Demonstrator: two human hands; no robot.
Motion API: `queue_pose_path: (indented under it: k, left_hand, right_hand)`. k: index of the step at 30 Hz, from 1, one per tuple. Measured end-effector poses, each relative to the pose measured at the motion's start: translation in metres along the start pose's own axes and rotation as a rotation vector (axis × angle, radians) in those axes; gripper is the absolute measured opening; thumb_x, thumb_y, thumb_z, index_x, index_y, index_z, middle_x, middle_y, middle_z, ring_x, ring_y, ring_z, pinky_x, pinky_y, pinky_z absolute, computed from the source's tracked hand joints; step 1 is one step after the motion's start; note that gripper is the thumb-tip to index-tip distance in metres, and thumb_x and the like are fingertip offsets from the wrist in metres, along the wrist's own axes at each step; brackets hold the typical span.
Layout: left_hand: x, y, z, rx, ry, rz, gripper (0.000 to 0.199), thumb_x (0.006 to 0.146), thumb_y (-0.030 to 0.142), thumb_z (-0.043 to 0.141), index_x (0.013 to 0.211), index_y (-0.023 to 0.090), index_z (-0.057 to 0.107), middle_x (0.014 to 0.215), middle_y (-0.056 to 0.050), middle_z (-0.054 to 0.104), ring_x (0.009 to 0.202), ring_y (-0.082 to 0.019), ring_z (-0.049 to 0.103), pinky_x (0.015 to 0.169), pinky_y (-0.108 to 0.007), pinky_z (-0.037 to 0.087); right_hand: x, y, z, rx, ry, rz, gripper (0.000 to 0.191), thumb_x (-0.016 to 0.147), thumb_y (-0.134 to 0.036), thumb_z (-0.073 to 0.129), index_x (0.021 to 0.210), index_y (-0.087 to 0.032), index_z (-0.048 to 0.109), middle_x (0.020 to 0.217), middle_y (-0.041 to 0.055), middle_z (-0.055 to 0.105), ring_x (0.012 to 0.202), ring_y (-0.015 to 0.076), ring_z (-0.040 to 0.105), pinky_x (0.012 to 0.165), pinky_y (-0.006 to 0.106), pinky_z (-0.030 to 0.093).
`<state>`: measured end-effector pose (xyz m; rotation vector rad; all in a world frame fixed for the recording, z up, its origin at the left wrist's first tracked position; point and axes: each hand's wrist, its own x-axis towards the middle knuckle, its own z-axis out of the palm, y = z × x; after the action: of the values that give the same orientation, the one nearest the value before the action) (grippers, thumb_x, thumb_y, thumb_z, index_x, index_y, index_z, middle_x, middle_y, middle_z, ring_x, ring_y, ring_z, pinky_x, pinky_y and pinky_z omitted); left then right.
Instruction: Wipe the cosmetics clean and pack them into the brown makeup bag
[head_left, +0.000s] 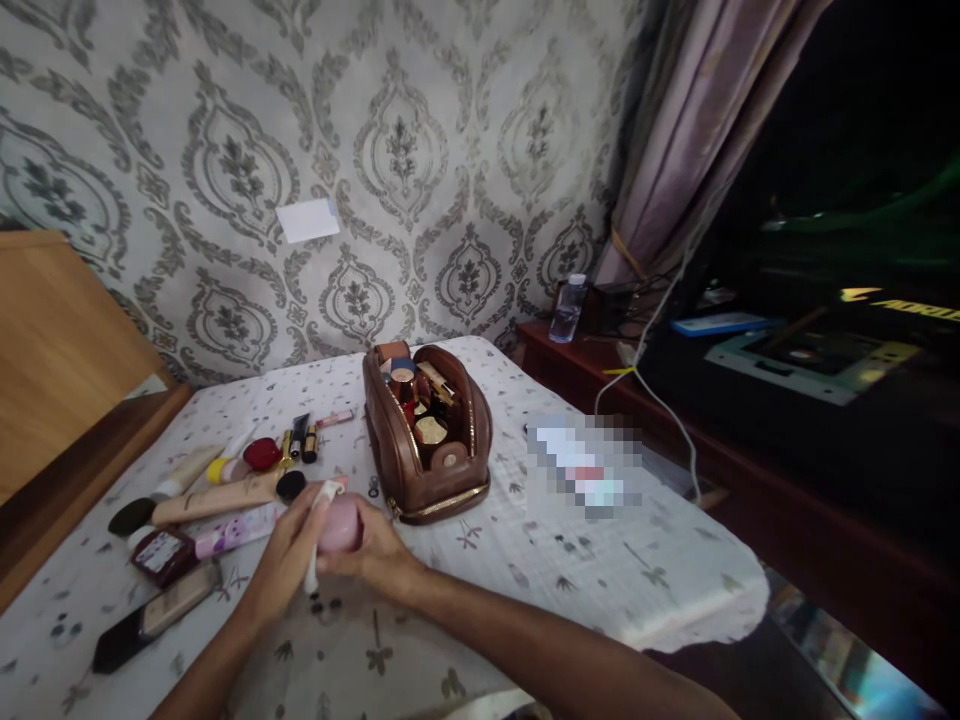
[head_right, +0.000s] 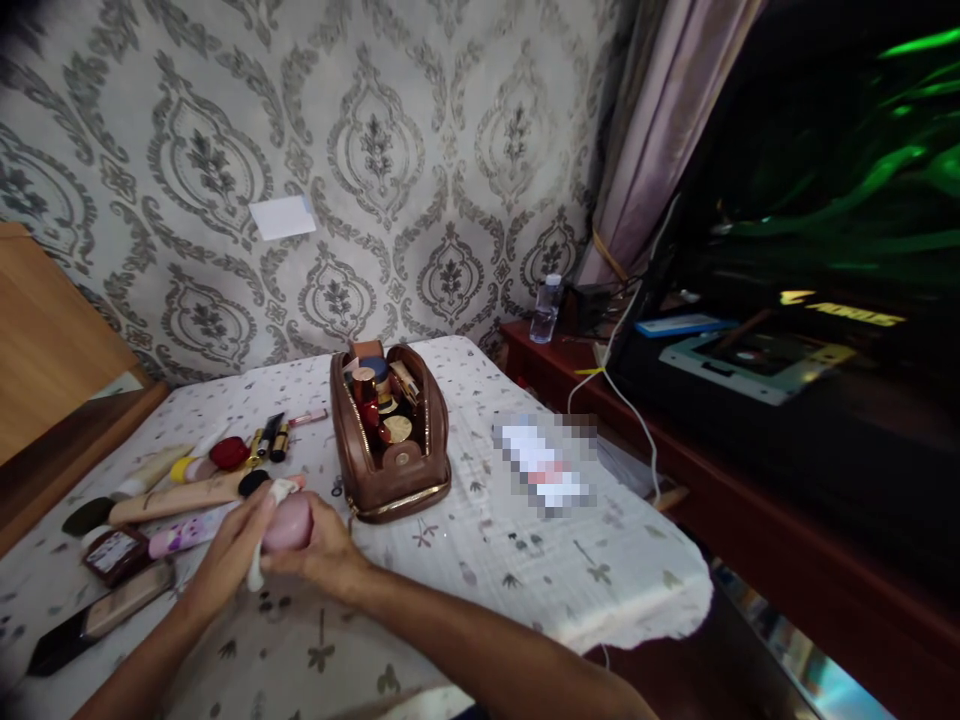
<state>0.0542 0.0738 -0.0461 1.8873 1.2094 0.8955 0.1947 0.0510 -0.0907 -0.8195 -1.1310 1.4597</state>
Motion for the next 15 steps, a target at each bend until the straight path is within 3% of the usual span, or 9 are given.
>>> queue_pose_path:
  k: [4, 8, 12, 15]
  left_hand:
    - [-0.013, -0.010, 0.005, 0.101, 0.030, 0.164, 0.049, 0.087, 0.051, 0.059, 0.125, 0.021, 0.064, 0.133, -0.013, 0.062, 0.128, -0.030, 0.055, 0.113, -0.043, 0.041]
    - [-0.009, -0.018, 0.001, 0.088, 0.073, 0.200, 0.043, 0.092, 0.052, 0.049, 0.106, 0.019, 0.073, 0.119, -0.013, 0.070, 0.117, -0.030, 0.061, 0.107, -0.042, 0.045]
    - [-0.005, -0.025, -0.005, -0.042, 0.106, 0.068, 0.058, 0.094, 0.061, 0.038, 0.094, 0.018, 0.076, 0.113, -0.012, 0.073, 0.113, -0.030, 0.064, 0.107, -0.042, 0.046]
    - [-0.006, -0.024, -0.008, -0.149, 0.052, -0.088, 0.067, 0.090, 0.071, 0.036, 0.086, 0.018, 0.077, 0.101, -0.012, 0.077, 0.109, -0.031, 0.067, 0.107, -0.044, 0.046]
  right_hand:
    - [-0.001, -0.007, 0.000, 0.148, 0.013, 0.091, 0.068, 0.044, -0.032, 0.094, 0.103, -0.019, 0.063, 0.091, -0.0022, 0.069, 0.086, 0.0175, 0.065, 0.088, 0.034, 0.051]
    - [-0.005, -0.012, 0.001, 0.392, -0.185, 0.198, 0.058, 0.057, -0.040, 0.090, 0.104, -0.020, 0.062, 0.098, 0.0013, 0.069, 0.087, 0.0166, 0.067, 0.087, 0.035, 0.052]
    - [-0.005, -0.009, -0.001, 0.379, -0.303, 0.233, 0.065, 0.062, -0.047, 0.089, 0.115, -0.020, 0.062, 0.109, 0.0042, 0.067, 0.095, 0.0162, 0.067, 0.088, 0.033, 0.052]
    - [-0.003, -0.007, -0.003, 0.249, -0.287, 0.231, 0.077, 0.057, -0.047, 0.091, 0.123, -0.022, 0.060, 0.104, 0.0019, 0.068, 0.095, 0.0164, 0.066, 0.086, 0.032, 0.052]
